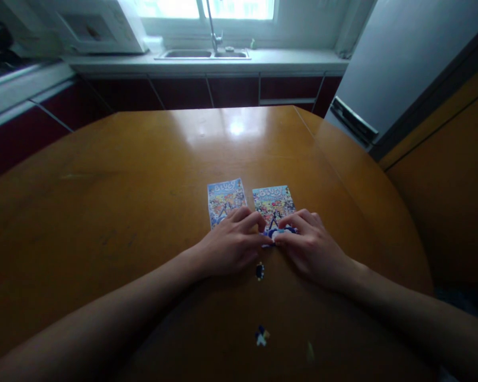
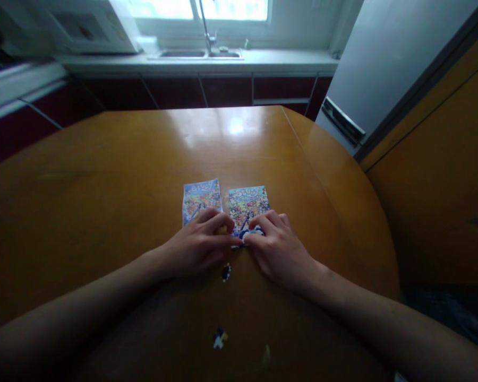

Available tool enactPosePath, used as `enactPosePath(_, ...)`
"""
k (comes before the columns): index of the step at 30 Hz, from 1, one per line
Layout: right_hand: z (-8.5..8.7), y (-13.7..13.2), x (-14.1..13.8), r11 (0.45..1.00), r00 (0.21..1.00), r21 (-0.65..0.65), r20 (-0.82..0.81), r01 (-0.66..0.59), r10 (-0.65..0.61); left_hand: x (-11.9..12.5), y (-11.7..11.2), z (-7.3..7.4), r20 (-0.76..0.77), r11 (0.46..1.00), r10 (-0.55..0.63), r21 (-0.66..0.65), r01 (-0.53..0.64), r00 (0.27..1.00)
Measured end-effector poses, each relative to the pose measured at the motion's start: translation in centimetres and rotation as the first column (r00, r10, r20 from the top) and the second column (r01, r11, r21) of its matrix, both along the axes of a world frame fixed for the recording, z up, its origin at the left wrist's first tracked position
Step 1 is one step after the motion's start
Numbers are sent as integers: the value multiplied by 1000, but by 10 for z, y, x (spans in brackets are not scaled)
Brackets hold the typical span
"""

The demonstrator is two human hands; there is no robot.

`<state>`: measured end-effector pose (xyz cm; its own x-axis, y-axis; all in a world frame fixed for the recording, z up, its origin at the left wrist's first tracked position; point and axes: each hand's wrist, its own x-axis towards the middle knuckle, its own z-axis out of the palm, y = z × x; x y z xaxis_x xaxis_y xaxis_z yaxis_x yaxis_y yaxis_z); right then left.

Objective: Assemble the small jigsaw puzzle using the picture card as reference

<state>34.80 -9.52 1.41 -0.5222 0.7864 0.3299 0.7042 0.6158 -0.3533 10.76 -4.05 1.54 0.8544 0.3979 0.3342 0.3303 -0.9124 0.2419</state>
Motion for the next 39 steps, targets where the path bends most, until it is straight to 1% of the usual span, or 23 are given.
enactPosePath(2, 1, -1, -1, 998, 993, 28, -104, 53, -50, 0, -1, 1, -21, 1000, 6, 23, -6, 1000)
enactPosePath(5, 4, -2, 0, 988, 961, 80, -254, 132, -108, 0, -2, 0, -70, 998, 24, 53, -20, 997)
enactPosePath(8, 7, -3, 1, 983, 938, 97, -325, 158, -118, 0, -3, -2, -85, 996, 25, 84, -18, 996)
enactPosePath(13, 11, -2, 3, 978, 919, 105, -371, 183, -132, -1, -2, -3, -44, 997, -25, 75, 28, 999)
enactPosePath(17, 11, -2, 2, 978, 917, 98, -376, 184, -135, -1, -3, -1, -65, 997, -46, 54, 50, 997)
enactPosePath(23, 11, -3, 1, 983, 917, 97, -383, 157, -109, 2, -5, 4, -123, 996, -84, -12, 83, 989)
enactPosePath(26, 14, -6, 0, 984, 912, 105, -401, 143, -90, 4, -7, 5, -124, 997, -80, -20, 78, 989)
enactPosePath(28, 15, -11, -3, 990, 912, 99, -407, 104, -55, 5, -7, 4, -114, 997, -77, -30, 74, 990)
enactPosePath(31, 13, -21, -10, 997, 933, 67, -354, -42, 63, 6, -5, 2, -91, 995, -72, -73, 65, 993)
enactPosePath(34, 6, -28, -20, 981, 961, 9, -203, -192, 190, 5, -3, -1, -40, 990, -59, -129, 53, 997)
enactPosePath(37, -2, -30, -28, 975, 974, -14, -55, -221, 220, 4, 1, -3, -5, 987, -38, -159, 37, 999)
enactPosePath(39, -6, -28, -29, 977, 977, 1, -2, -213, 213, 3, 2, -4, 2, 986, -29, -167, 29, 1000)
